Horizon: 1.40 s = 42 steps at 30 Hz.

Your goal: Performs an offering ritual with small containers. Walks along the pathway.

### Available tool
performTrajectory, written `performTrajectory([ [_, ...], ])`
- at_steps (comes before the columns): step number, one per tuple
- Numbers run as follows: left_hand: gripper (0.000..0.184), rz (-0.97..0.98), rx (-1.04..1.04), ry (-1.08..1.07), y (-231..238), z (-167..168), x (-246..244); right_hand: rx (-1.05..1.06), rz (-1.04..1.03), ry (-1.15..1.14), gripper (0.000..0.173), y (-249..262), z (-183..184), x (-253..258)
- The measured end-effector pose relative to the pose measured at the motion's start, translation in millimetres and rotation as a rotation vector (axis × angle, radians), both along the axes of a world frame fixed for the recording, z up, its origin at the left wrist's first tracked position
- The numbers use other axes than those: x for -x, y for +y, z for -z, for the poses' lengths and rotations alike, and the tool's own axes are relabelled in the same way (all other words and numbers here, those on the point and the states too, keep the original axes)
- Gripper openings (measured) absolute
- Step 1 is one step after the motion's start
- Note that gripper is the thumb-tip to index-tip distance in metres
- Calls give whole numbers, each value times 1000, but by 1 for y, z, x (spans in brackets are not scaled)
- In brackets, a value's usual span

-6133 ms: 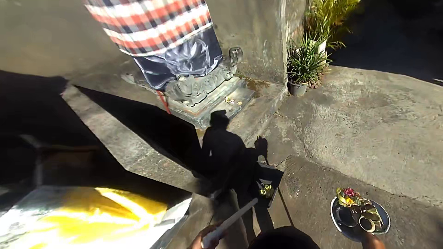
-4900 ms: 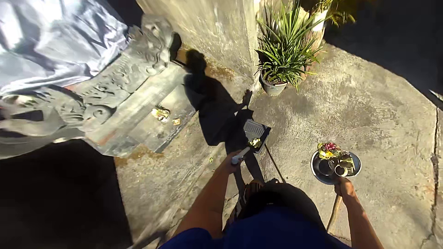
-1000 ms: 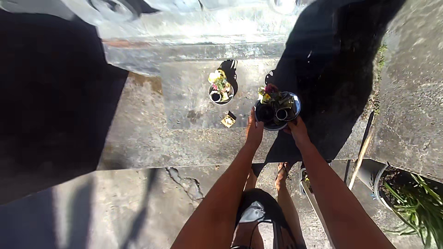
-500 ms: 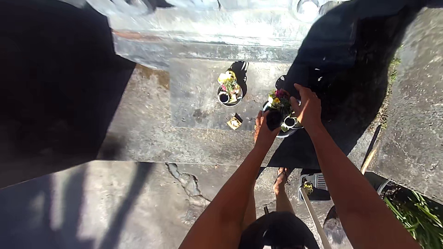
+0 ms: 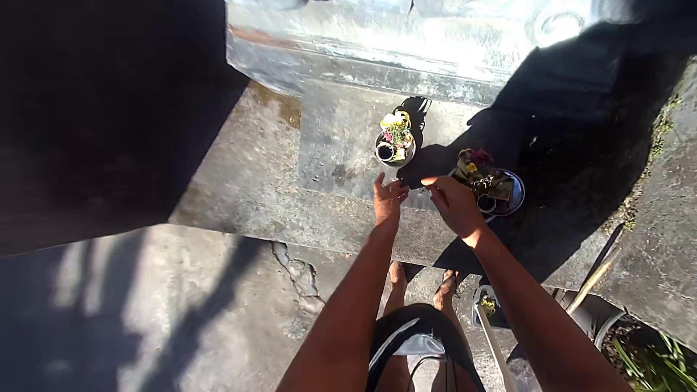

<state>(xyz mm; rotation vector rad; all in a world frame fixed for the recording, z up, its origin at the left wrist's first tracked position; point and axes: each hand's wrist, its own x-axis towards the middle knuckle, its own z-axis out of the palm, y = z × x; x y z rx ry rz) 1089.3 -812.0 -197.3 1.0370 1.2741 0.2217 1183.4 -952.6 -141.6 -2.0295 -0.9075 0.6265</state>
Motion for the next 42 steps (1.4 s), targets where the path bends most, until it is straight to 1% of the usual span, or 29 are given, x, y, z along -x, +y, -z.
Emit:
performTrajectory([
  [1,54,-51,81,9,10,1,-8,-22,2,51,26,-2,5,17],
  [3,54,-90,149,3,24,4,-21,-26,26,164,28,-13,14,49],
  [5,51,-92,156,-4,32,4,-33,38,59,288,30,-31,22,78],
  [7,49,-62,171,-10,39,3,-39,131,47,342,33,-44,31,99],
  [10,47,62,168,7,51,5,-35,180,22,345,33,-44,44,110],
  [12,46,134,106,65,57,5,-25,229,12,342,34,-29,42,107],
  [14,43,195,29,115,57,3,-9,184,64,297,33,-15,41,105],
  [15,42,220,11,125,53,1,-1,148,115,301,31,-12,41,105],
  [17,38,271,32,140,39,-5,12,115,295,407,27,-20,43,106],
  [19,36,331,89,159,22,-10,18,163,568,590,27,-39,43,104],
  [21,34,368,106,157,5,-11,20,171,844,712,29,-60,45,102],
  [23,32,381,18,156,-7,-3,23,105,1062,774,30,-77,56,95],
  [24,31,381,-59,168,-10,2,24,57,1142,794,30,-81,61,89],
  [26,32,388,-238,202,-12,11,28,-23,1229,821,33,-83,68,74],
  [28,30,403,-425,259,-14,17,36,-48,1247,843,36,-80,71,65],
  [29,31,464,-519,320,-15,16,39,-48,1241,859,38,-77,71,62],
  [30,35,554,-600,382,-17,14,41,-46,1231,873,43,-74,71,59],
  [31,43,655,-658,436,-19,12,42,-45,1227,879,45,-72,72,58],
  [32,52,759,-707,482,-21,13,42,-49,1225,882,46,-72,72,57],
  [33,56,853,-753,507,-23,16,42,-51,1222,886,47,-72,73,55],
  [34,53,919,-800,505,-23,22,43,-50,1220,886,47,-72,74,54],
  [35,47,966,-822,511,-21,26,43,-47,1213,883,47,-72,74,53],
  [37,32,1019,-836,510,-17,30,42,-27,1188,884,48,-71,68,50],
  [38,28,1023,-831,490,-14,29,41,-16,1179,883,47,-71,65,49],
  [40,27,982,-826,404,-11,26,41,-5,1162,876,47,-73,64,47],
  [42,27,907,-828,273,-16,12,29,-16,1146,874,49,-75,66,45],
])
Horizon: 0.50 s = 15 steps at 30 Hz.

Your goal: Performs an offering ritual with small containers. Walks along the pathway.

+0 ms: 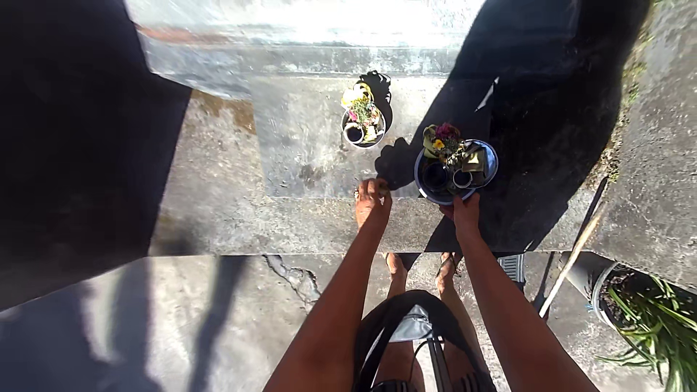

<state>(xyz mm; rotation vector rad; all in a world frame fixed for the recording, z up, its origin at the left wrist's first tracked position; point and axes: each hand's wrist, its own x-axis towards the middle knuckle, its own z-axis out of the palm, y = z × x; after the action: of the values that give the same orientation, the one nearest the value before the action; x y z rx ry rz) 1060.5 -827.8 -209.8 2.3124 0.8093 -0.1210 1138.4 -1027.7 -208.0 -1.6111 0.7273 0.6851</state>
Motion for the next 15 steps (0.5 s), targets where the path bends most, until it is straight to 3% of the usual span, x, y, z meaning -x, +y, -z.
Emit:
performTrajectory([
  [5,34,192,181,-196,-28,-54,-79,-21,-12,7,50,-4,8,-3],
  [8,44,414,179,-133,-33,-51,-121,-11,-18,27,54,-3,2,-4],
  [10,36,483,159,-154,-31,-44,-135,-19,-25,27,52,-5,3,-5],
  [13,29,335,185,-258,-24,-35,-142,-22,-48,4,52,-9,7,-4],
  [15,43,119,211,-113,-16,-31,-144,-19,-69,-6,52,-12,9,-3],
])
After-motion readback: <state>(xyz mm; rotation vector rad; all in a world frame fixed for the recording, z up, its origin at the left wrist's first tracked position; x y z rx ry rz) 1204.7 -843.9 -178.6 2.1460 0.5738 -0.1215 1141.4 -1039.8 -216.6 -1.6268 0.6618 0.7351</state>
